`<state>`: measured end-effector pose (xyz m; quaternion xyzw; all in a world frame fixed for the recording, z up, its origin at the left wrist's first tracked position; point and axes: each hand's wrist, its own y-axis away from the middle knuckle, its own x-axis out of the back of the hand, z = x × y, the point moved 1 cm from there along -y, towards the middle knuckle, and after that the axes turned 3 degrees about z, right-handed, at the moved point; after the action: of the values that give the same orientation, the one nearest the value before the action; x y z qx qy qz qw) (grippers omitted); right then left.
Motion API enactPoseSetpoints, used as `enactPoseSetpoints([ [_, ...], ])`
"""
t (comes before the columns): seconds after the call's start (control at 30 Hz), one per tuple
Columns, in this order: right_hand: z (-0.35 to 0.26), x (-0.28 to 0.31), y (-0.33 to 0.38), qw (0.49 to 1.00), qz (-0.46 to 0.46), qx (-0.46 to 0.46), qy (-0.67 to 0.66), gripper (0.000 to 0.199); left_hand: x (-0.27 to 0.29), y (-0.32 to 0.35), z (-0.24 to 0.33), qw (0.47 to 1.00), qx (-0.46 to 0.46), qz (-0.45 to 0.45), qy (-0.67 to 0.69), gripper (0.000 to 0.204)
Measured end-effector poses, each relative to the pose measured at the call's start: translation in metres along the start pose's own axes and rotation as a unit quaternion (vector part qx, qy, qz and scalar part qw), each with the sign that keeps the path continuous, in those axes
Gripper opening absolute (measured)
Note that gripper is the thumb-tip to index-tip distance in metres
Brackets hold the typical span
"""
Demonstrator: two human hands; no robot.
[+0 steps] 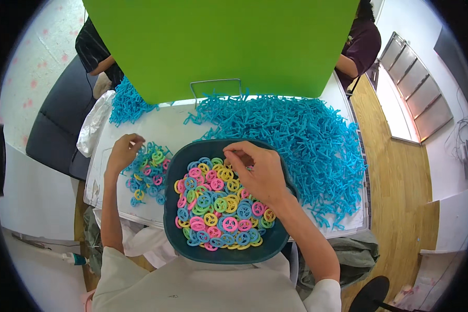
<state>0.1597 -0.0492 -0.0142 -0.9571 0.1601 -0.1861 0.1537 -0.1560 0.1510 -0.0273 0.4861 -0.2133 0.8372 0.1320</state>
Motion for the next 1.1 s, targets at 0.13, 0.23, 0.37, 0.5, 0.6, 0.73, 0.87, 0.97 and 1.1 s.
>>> enactPoseSetpoints([
  [0.13,0.001,0.0,0.001,1.0,0.0,-0.009,0.0,0.013,-0.03,-0.032,0.036,0.993,-0.081,0.075,0.047,0.017],
  [0.23,0.001,0.0,0.003,1.0,0.003,-0.005,0.003,0.013,-0.078,-0.081,0.037,0.995,-0.087,-0.032,-0.038,0.026],
  [0.37,0.0,-0.002,0.003,1.0,0.004,-0.003,0.009,0.013,-0.111,-0.115,0.05,0.98,-0.055,-0.098,-0.164,0.033],
  [0.5,0.001,-0.001,0.004,1.0,0.015,-0.001,-0.003,0.014,-0.106,-0.12,0.041,0.974,-0.033,-0.164,-0.153,0.033],
  [0.6,0.001,-0.001,0.002,0.997,0.05,-0.054,-0.031,0.018,-0.079,-0.102,0.043,0.987,-0.057,0.031,-0.144,0.018],
  [0.73,-0.002,0.005,-0.003,0.993,0.117,-0.006,-0.012,0.025,-0.018,-0.051,0.14,0.986,-0.094,0.019,0.138,0.013],
  [0.87,0.004,0.002,-0.002,0.993,0.12,0.021,-0.006,0.03,-0.031,-0.014,0.191,0.914,-0.04,-0.167,0.367,0.012],
  [0.97,0.002,0.008,0.001,0.995,0.073,-0.036,-0.063,0.027,-0.052,-0.007,0.198,0.872,-0.06,-0.239,0.423,0.011],
  [1.1,0.01,0.011,0.003,0.984,0.143,-0.078,-0.069,0.021,-0.076,-0.004,0.199,0.913,-0.108,-0.233,0.317,0.017],
])
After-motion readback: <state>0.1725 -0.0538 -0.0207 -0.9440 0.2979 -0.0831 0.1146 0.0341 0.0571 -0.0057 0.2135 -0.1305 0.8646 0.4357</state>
